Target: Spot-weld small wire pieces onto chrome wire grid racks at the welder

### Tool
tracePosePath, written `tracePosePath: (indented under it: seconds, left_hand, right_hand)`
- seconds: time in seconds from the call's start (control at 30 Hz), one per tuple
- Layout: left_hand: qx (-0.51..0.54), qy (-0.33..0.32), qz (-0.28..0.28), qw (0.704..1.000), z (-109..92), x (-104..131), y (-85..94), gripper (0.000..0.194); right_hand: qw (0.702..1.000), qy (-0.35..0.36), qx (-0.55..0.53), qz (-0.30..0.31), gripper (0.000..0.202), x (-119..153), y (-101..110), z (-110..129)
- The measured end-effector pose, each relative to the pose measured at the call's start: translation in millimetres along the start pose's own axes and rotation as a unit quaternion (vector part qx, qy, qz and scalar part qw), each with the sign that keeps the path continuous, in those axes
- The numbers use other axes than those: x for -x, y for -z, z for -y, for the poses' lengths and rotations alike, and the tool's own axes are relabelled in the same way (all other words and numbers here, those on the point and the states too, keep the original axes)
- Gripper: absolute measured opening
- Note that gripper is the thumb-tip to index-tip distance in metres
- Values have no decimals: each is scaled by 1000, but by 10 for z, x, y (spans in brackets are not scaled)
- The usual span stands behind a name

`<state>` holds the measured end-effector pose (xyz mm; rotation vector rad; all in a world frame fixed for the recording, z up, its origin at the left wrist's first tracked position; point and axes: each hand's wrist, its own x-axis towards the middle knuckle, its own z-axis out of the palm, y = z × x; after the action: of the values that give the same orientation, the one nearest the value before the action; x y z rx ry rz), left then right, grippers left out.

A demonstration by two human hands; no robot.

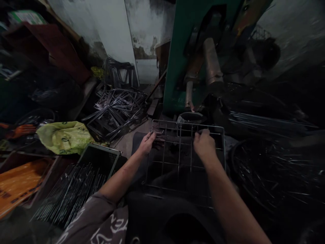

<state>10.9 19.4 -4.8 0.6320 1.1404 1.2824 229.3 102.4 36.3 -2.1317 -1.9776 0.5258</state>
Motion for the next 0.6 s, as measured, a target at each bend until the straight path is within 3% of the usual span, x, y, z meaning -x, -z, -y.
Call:
tracePosePath:
  seconds: [0.1, 0.23, 0.47, 0.6]
  left_hand:
    - [71, 35, 25, 997, 6, 15, 8, 59]
    - [125, 50, 51, 990, 21, 23, 26, 53]
    - [136, 26, 37, 990, 108, 26, 79, 44]
    - [148, 12, 46, 988, 143, 15, 90, 43]
  right_hand:
    - [997, -1, 76, 9, 33, 66, -49, 50]
    - [994, 7, 103, -24, 33, 75, -67, 77]
    - [997, 65, 35, 4, 35, -12, -160, 0]
    - [996, 87, -15, -22, 33, -29, -198, -56]
